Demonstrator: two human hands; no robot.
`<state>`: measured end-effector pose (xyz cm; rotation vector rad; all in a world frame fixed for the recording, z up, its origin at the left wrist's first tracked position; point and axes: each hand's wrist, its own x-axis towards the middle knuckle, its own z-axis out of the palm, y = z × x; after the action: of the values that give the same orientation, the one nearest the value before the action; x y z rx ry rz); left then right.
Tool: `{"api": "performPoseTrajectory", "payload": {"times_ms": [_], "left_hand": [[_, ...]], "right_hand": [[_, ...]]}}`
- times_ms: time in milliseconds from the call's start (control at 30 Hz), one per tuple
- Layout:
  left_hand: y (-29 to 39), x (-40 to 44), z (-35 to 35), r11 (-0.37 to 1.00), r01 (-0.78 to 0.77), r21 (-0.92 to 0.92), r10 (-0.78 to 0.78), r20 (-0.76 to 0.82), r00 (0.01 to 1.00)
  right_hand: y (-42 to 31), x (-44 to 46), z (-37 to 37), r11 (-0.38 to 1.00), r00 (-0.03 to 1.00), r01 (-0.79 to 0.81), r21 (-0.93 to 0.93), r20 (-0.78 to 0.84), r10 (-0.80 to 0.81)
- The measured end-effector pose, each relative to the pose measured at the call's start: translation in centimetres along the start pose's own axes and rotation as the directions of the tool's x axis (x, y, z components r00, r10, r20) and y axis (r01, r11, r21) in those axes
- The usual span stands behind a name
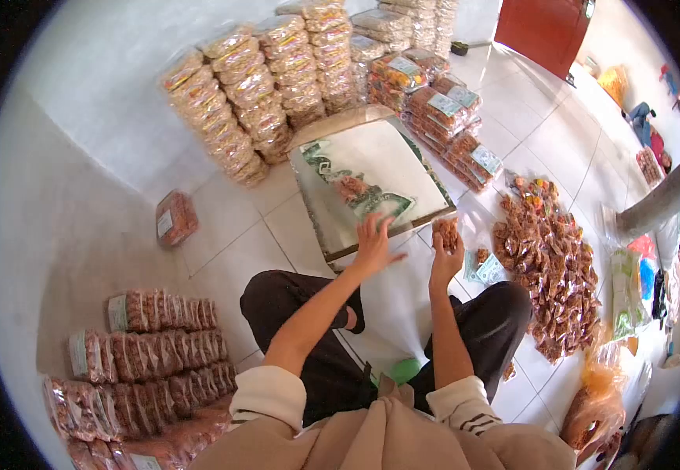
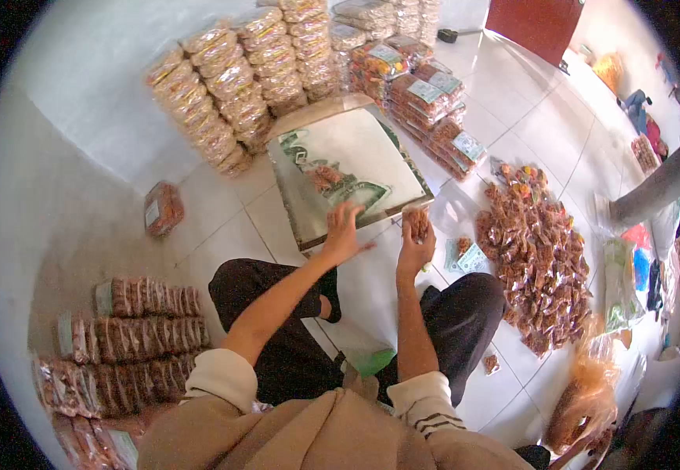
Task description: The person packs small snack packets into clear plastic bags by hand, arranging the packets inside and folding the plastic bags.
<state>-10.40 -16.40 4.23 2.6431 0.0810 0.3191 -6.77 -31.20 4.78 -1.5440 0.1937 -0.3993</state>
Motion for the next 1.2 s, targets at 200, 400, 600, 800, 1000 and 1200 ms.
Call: {"api": "performPoseTrajectory", "payload": {"times_ms": [200, 400, 600, 800, 1000, 1200], "left_hand": [[0.3, -3.0, 4.5, 0.953, -0.102, 0.284, 0.111, -0.015, 0.994], [-0.2, -2.5, 4.8, 0.95, -0.138, 0.281, 0.186, -0.154, 0.97], [1.1, -0.7, 3.4, 0.994, -0.071, 0.087, 0.084, -0.162, 0.983], [1.4, 0.1, 2.1, 0.978, -0.148, -0.146, 0.117, -0.203, 0.972], [1.4, 0.1, 1.5, 0.949, -0.226, -0.218, 0.172, -0.244, 0.954], [-1.0, 2.2, 1.2, 0.96, -0.122, -0.25, 0.049, -0.28, 0.959]], "right_hand": [[2.6, -2.2, -3.2, 0.988, 0.989, -0.147, -0.044, -0.012, 0.147], [2.6, -5.1, -4.5, 0.943, 0.961, -0.266, -0.203, 0.027, 0.276], [4.4, -6.4, -2.4, 0.945, 0.904, -0.32, -0.063, 0.28, 0.324], [4.6, -2.5, 0.4, 0.959, 0.874, -0.271, -0.081, 0.396, 0.28], [4.0, -0.2, 4.3, 0.986, 0.888, 0.112, -0.12, 0.458, -0.045], [4.3, 1.7, 8.2, 0.995, 0.792, 0.057, 0.075, 0.604, -0.091]]}}
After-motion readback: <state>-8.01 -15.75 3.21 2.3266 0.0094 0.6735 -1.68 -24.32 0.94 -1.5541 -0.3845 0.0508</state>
